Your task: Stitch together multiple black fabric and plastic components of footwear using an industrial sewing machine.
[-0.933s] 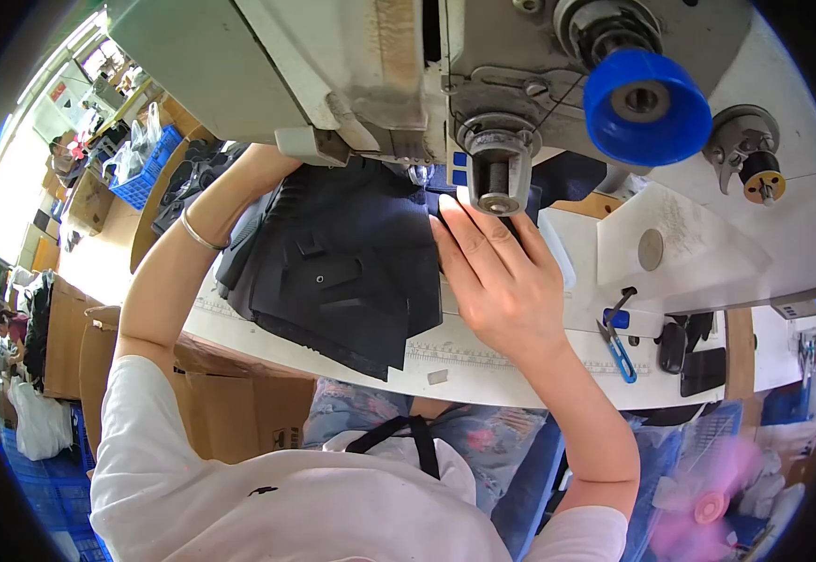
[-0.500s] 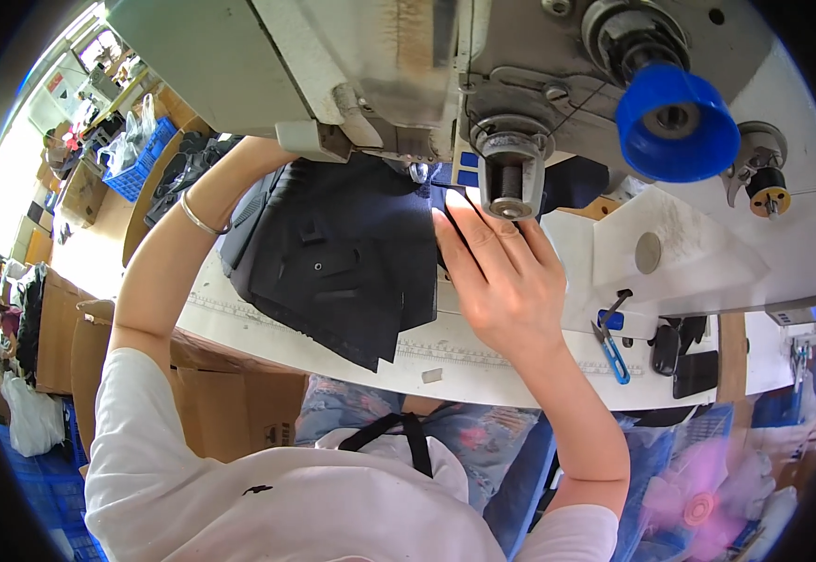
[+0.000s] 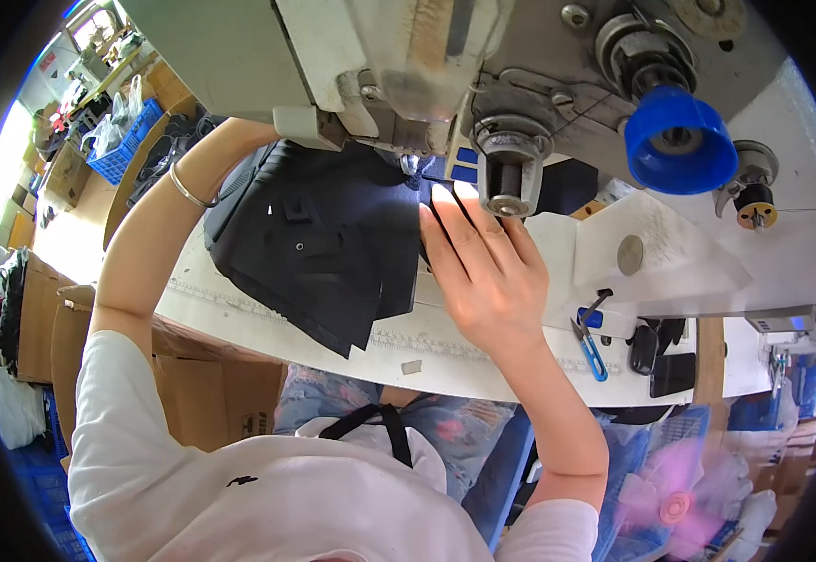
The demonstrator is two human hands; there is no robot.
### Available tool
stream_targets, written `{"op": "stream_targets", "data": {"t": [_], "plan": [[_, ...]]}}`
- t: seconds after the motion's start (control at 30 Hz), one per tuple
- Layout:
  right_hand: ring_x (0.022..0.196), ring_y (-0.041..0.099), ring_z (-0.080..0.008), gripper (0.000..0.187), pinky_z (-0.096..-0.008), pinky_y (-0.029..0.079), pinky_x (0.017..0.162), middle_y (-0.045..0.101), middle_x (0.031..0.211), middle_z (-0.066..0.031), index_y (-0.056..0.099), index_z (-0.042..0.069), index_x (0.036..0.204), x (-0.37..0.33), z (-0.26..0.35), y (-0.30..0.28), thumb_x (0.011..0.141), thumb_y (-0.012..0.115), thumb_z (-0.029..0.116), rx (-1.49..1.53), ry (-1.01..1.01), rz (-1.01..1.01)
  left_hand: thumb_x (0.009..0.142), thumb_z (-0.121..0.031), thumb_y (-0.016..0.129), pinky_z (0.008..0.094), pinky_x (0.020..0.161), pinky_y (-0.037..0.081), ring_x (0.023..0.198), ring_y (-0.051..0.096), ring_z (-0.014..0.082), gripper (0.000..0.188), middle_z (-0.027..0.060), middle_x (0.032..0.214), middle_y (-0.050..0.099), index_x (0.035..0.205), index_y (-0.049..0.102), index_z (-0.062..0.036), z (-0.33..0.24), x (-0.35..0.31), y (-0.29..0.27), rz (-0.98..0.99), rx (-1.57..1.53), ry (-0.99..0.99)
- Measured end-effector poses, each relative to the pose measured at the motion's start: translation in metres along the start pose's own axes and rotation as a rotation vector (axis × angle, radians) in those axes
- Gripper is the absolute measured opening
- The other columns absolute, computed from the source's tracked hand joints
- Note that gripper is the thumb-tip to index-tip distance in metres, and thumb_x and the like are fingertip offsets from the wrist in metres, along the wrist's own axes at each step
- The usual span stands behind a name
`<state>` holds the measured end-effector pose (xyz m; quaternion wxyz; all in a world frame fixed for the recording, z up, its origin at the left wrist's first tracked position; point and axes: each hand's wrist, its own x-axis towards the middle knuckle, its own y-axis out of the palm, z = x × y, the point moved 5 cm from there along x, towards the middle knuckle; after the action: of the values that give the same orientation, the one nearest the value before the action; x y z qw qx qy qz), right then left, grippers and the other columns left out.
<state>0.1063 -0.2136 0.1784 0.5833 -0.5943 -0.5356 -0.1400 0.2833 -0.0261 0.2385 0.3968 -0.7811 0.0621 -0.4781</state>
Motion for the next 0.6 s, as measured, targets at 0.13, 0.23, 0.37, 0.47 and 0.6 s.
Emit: {"op": "stream_targets", "data": {"t": [0.13, 0.23, 0.37, 0.47, 0.6], "plan": [[0.102, 0.07, -0.025, 0.022, -0.0365, 0.055, 0.079, 0.072, 0.105, -0.01, 0.077, 0.001, 0.1, 0.002, 0.002, 0.0, 0.079, 0.074, 0.008, -0.001, -0.002, -0.021, 0.085, -0.014, 0.072, 0.0409, 0.083, 0.055, 0.097, 0.067, 0.0287, 0.022, 0.0114, 0.101, 0.073, 0.106, 0.075, -0.0073, 0.001, -0.002, -0.001, -0.007, 0.034, 0.039], [0.102, 0.07, -0.0257, 0.02, -0.0382, 0.056, 0.08, 0.072, 0.104, -0.0101, 0.076, 0.001, 0.099, 0.003, 0.003, 0.0, 0.08, 0.075, 0.008, 0.015, 0.001, -0.022, 0.085, -0.014, 0.071, 0.0414, 0.082, 0.055, 0.096, 0.068, 0.0294, 0.021, 0.0115, 0.099, 0.073, 0.105, 0.076, -0.0079, 0.0, -0.001, -0.001, -0.014, 0.063, 0.065], [0.103, 0.07, -0.0263, 0.019, -0.0397, 0.056, 0.081, 0.073, 0.104, -0.0102, 0.076, 0.001, 0.099, 0.005, 0.004, 0.0, 0.081, 0.075, 0.008, 0.001, 0.003, -0.012, 0.085, -0.014, 0.071, 0.0421, 0.082, 0.055, 0.095, 0.068, 0.0302, 0.02, 0.0115, 0.098, 0.073, 0.104, 0.076, -0.0088, -0.007, 0.0, 0.002, -0.026, 0.113, 0.098], [0.104, 0.07, -0.0265, 0.018, -0.041, 0.056, 0.083, 0.073, 0.104, -0.0102, 0.077, 0.001, 0.099, 0.004, 0.005, 0.0, 0.082, 0.075, 0.008, -0.018, 0.017, -0.004, 0.085, -0.014, 0.07, 0.0425, 0.081, 0.055, 0.094, 0.068, 0.0309, 0.019, 0.0116, 0.097, 0.073, 0.103, 0.077, -0.0094, -0.012, 0.0, 0.004, -0.035, 0.154, 0.128], [0.106, 0.07, -0.0267, 0.018, -0.0423, 0.057, 0.087, 0.074, 0.105, -0.0103, 0.077, 0.001, 0.099, 0.003, 0.007, -0.003, 0.082, 0.075, 0.008, -0.026, 0.013, 0.019, 0.085, -0.014, 0.07, 0.0432, 0.08, 0.055, 0.093, 0.068, 0.0318, 0.019, 0.0117, 0.095, 0.074, 0.101, 0.077, -0.0102, -0.011, -0.002, 0.0, -0.051, 0.204, 0.179]]}}
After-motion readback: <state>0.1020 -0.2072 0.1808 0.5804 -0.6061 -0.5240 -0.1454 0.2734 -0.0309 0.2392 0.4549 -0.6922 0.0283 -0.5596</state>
